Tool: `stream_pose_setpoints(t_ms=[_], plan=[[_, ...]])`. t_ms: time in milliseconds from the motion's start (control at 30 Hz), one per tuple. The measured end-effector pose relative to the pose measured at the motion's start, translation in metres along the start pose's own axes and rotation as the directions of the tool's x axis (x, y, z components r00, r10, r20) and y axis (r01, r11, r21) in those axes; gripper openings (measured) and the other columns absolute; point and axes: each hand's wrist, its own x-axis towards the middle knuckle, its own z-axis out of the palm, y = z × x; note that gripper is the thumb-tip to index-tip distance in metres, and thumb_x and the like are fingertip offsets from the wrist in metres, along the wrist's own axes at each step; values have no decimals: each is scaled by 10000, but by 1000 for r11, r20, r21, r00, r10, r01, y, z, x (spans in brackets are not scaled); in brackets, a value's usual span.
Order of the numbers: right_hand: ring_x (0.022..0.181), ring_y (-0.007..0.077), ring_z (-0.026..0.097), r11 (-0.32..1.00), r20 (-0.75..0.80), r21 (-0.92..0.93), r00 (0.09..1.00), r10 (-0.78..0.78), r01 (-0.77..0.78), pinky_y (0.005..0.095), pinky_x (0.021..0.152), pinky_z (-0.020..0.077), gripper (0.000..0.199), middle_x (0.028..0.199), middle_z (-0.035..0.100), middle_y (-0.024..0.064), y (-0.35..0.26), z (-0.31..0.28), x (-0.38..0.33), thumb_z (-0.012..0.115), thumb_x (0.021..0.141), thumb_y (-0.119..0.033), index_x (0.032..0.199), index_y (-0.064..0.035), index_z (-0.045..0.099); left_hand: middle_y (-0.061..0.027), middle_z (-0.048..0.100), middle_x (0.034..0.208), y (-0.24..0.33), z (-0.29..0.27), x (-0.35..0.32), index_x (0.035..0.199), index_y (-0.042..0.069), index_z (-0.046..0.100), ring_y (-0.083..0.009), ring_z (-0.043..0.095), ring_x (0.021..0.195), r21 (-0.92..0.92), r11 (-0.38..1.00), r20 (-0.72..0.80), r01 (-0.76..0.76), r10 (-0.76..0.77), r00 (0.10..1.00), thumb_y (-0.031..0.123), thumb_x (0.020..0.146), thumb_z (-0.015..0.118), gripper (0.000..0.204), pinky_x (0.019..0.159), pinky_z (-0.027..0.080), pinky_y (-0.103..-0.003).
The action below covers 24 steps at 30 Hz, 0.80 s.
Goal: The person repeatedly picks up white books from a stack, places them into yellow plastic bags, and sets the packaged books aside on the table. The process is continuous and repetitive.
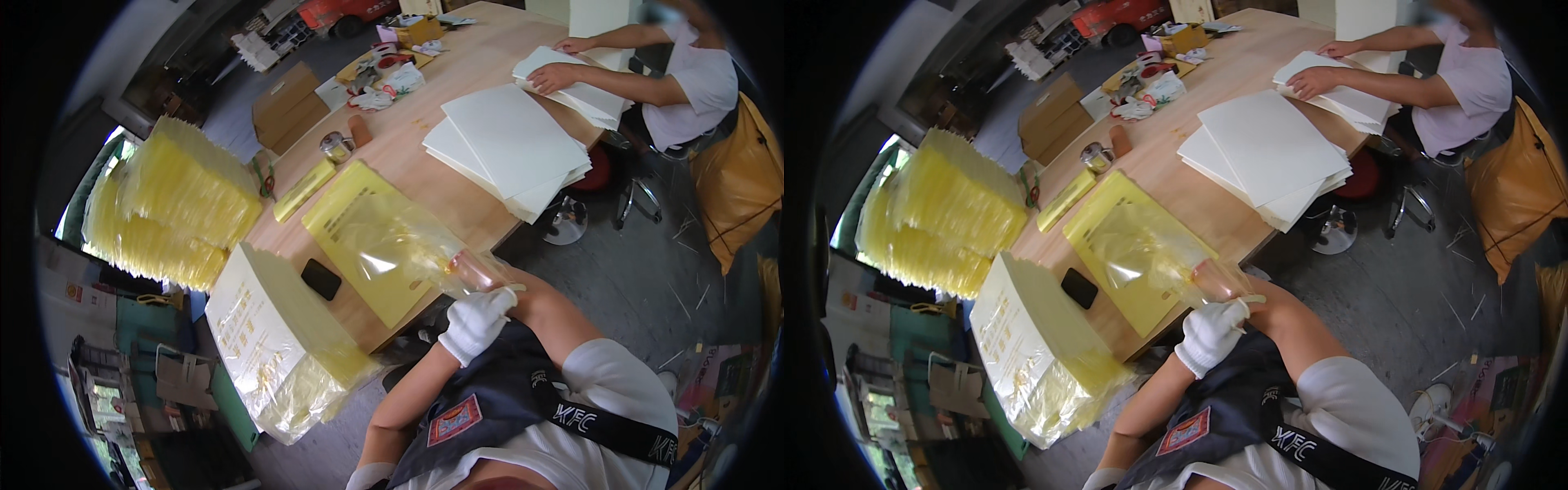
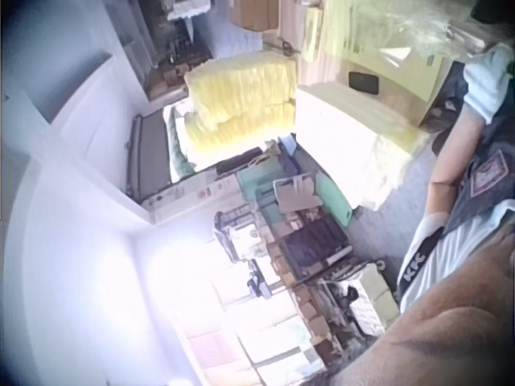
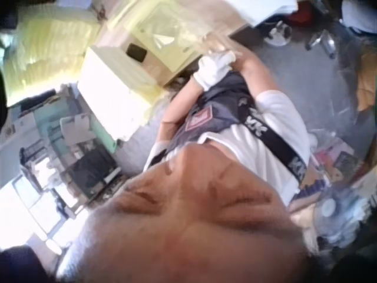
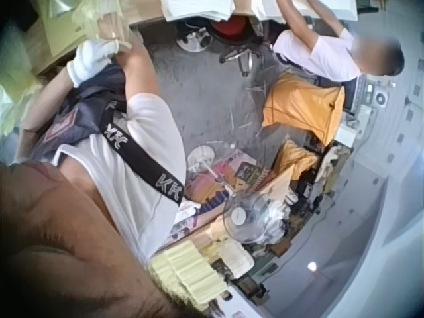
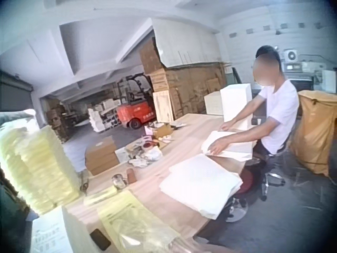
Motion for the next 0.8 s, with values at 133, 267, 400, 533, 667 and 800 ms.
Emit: stream_pose_setpoints(t_ms=[133,267,400,533,667,800], plan=[[970,299,622,989,168,-119,983,-70,91,406,819,487,200,1053,648,134,16,-37,-23,572,881,-210,1039,-113,647,-146,673,851,-78,22,-40,1033,71,665,-303,667,741,29,947,-143,319,-312,939,82,881,608,162,622,522,-373],[1060,342,522,767,-288,-637,947,-143,-78,463,889,442,358,1104,571,151,89,-101,-39,629,816,-308,1097,-92,584,-139,691,897,-126,16,-56,1127,71,625,-243,656,753,-164,882,-242,442,-470,849,84,913,589,217,662,520,-355],[942,294,574,387,-311,-878,950,-13,-282,459,771,485,335,960,572,136,116,-134,-24,606,808,-267,1034,-30,537,-93,699,943,-133,29,-42,1163,72,619,-133,632,764,-408,706,-61,579,-654,754,89,933,577,234,671,525,-300],[847,265,658,569,-159,-817,985,-62,-96,451,658,521,242,870,636,156,141,-154,-15,530,817,-195,980,-16,549,-106,660,1105,-137,45,-10,1258,20,559,-107,598,840,-437,736,52,516,-552,832,114,968,521,307,758,512,-259],[652,307,657,651,-155,-753,987,-43,-90,462,541,516,211,757,650,161,92,-171,-28,501,845,-202,946,-40,591,-104,639,1168,-112,47,31,1317,39,521,-163,619,929,-716,383,302,584,-584,753,270,981,517,408,834,511,-312],[933,361,656,891,60,-444,996,-72,91,498,797,525,506,1011,660,196,-3,-139,-109,538,875,-536,1206,-161,617,-107,602,1220,-115,59,40,1309,49,505,-217,616,1004,-838,-434,543,331,-598,590,300,953,552,438,829,517,-351]])
